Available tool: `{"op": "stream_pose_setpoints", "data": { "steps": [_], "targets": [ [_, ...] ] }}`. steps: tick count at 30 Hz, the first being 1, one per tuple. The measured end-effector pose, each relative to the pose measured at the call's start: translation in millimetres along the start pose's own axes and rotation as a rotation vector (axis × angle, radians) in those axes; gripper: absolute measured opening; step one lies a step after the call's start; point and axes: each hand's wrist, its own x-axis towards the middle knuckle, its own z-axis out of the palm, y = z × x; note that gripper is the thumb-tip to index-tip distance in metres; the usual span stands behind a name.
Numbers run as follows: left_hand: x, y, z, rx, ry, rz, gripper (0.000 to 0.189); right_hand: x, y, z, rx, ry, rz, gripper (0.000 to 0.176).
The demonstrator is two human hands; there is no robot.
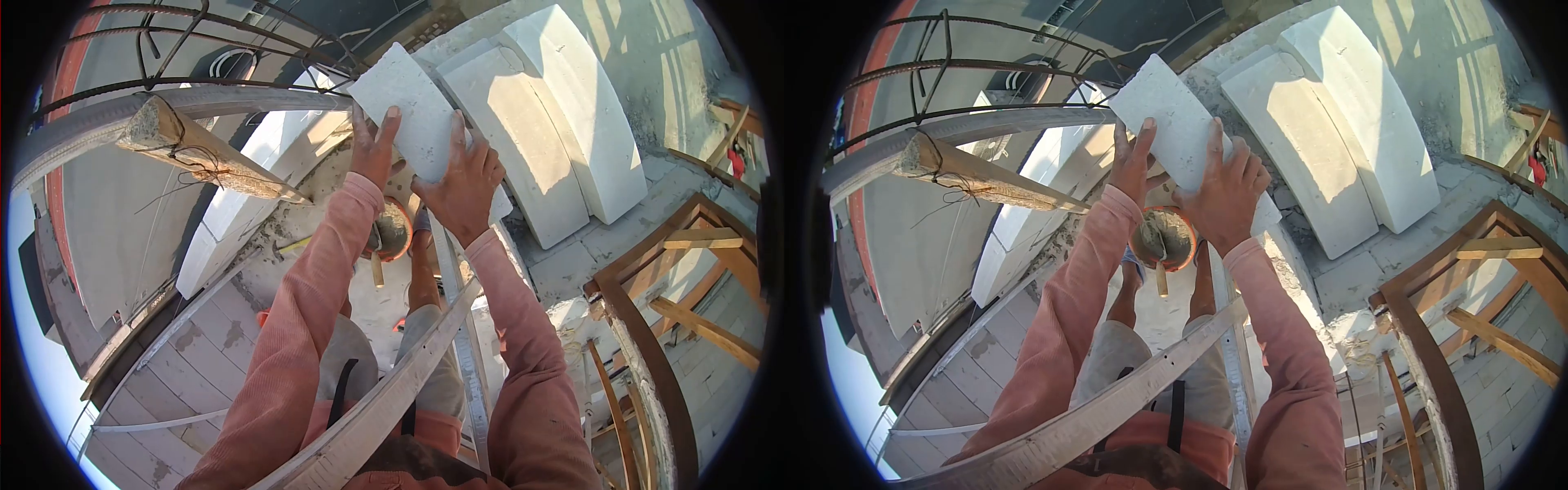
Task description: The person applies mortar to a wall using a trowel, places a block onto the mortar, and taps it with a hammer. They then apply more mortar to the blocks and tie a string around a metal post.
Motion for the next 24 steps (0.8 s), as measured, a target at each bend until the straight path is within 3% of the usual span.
{"op": "stream_pose_setpoints", "data": {
  "steps": [4,7,16,19,24],
  "targets": [
    [27,-32,-11,0.004,0.012,0.149,0.098,1,-10,3,-0.033,-0.029,-0.001,0.113],
    [23,-29,-17,0.016,0.042,0.075,0.097,0,-12,14,-0.032,0.007,-0.03,0.112],
    [67,-80,-39,0.042,0.016,0.096,0.093,1,-4,46,-0.034,-0.136,0.029,0.111],
    [43,-56,-27,-0.008,0.023,-0.027,0.093,0,-2,51,-0.022,-0.145,0.028,0.111],
    [45,-60,-25,-0.013,0.025,-0.017,0.091,-1,2,59,-0.03,-0.125,0.011,0.109]
  ]
}}
